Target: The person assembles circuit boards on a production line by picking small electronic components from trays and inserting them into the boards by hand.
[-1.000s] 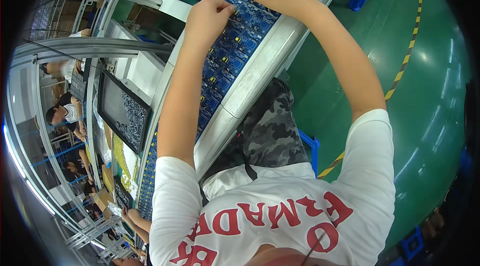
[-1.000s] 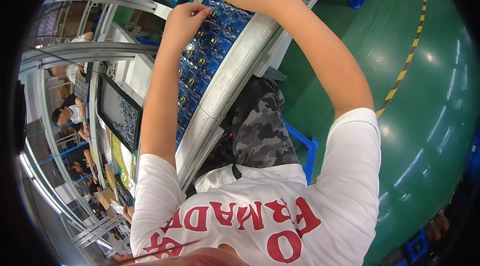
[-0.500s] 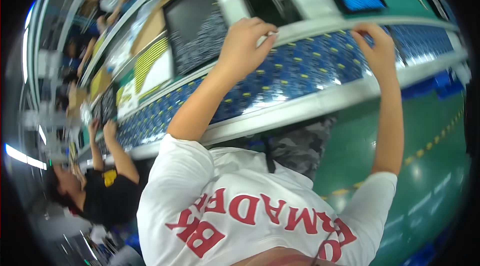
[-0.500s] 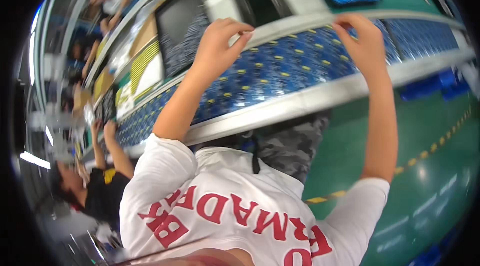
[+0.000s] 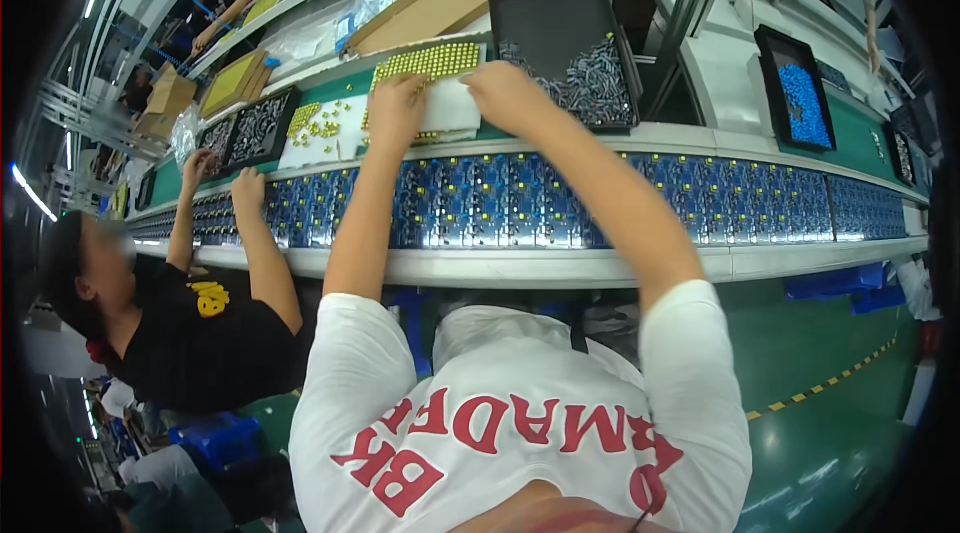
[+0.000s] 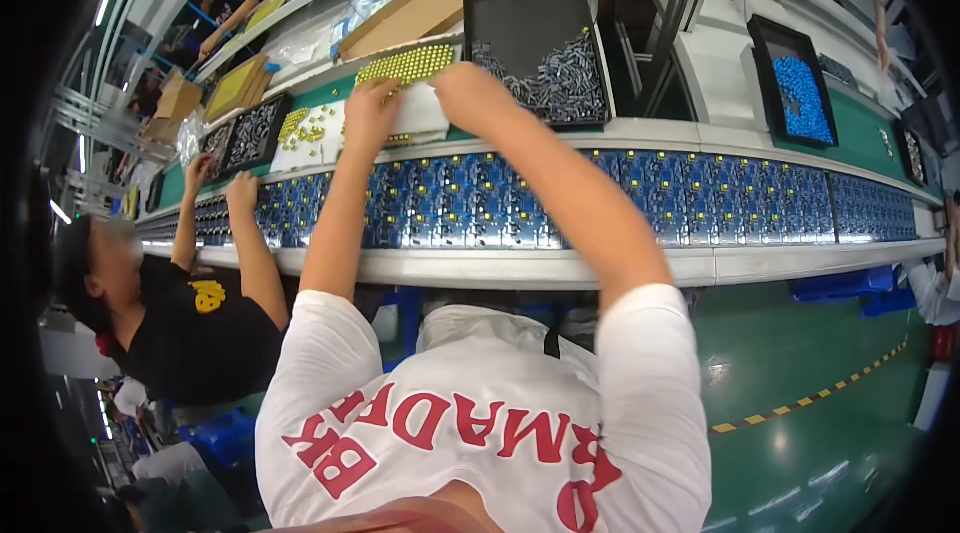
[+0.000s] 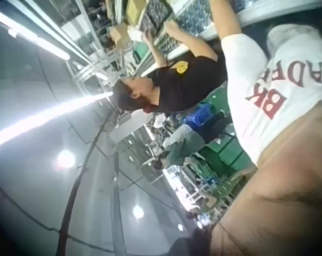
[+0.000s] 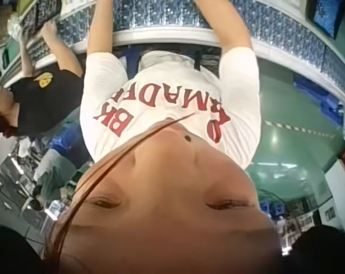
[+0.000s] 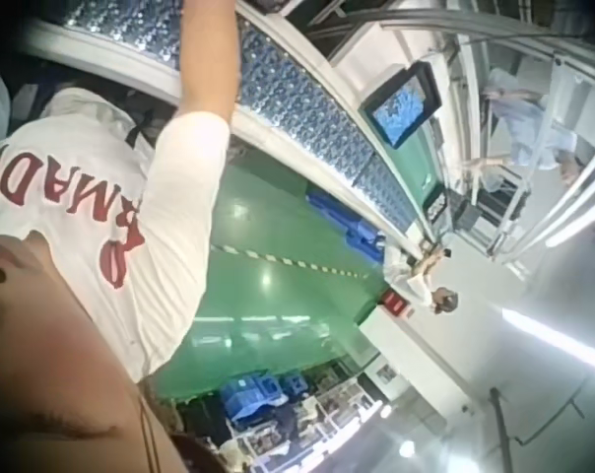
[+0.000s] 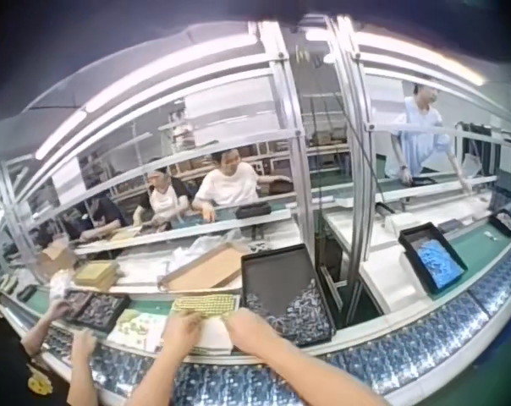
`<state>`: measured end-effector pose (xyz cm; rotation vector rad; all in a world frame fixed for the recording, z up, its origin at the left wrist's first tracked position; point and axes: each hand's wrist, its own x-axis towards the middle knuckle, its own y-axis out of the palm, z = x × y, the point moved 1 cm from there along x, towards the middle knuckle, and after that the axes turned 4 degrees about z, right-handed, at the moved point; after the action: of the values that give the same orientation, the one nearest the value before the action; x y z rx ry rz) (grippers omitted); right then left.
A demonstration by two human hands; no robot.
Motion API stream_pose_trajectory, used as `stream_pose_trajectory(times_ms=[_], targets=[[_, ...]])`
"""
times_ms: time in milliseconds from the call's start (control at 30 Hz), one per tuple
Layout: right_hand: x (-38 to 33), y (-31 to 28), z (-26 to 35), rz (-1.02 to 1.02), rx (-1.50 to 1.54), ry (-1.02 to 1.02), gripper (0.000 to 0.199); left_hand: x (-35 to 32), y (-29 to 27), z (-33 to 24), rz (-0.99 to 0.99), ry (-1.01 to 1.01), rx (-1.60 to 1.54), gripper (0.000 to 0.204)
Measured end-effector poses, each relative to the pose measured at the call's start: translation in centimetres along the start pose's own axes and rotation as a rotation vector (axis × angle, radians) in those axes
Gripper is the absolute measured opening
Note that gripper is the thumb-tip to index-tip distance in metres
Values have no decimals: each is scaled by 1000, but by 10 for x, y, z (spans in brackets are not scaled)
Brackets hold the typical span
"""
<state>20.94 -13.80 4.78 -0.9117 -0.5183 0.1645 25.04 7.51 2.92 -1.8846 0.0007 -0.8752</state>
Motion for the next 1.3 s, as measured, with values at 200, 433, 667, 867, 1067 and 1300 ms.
stream_pose_trajectory(times_ms=[200,433,667,867,1067,1300], targets=[[40,57,-5,-277,-389,14,11,11,16,-18,-6,25,176,14],[41,51,15,-247,-505,25,8,5,14,-14,-43,45,241,11],[37,42,11,-329,-502,-38,10,10,15,-25,-25,34,293,11],[0,-25,20,-412,-402,-175,12,7,19,-1,85,-40,390,15],[-174,-188,-24,-446,-480,-104,13,20,14,-8,130,51,364,18],[-377,-284,-96,-407,-443,633,12,40,15,28,238,-158,-38,21]])
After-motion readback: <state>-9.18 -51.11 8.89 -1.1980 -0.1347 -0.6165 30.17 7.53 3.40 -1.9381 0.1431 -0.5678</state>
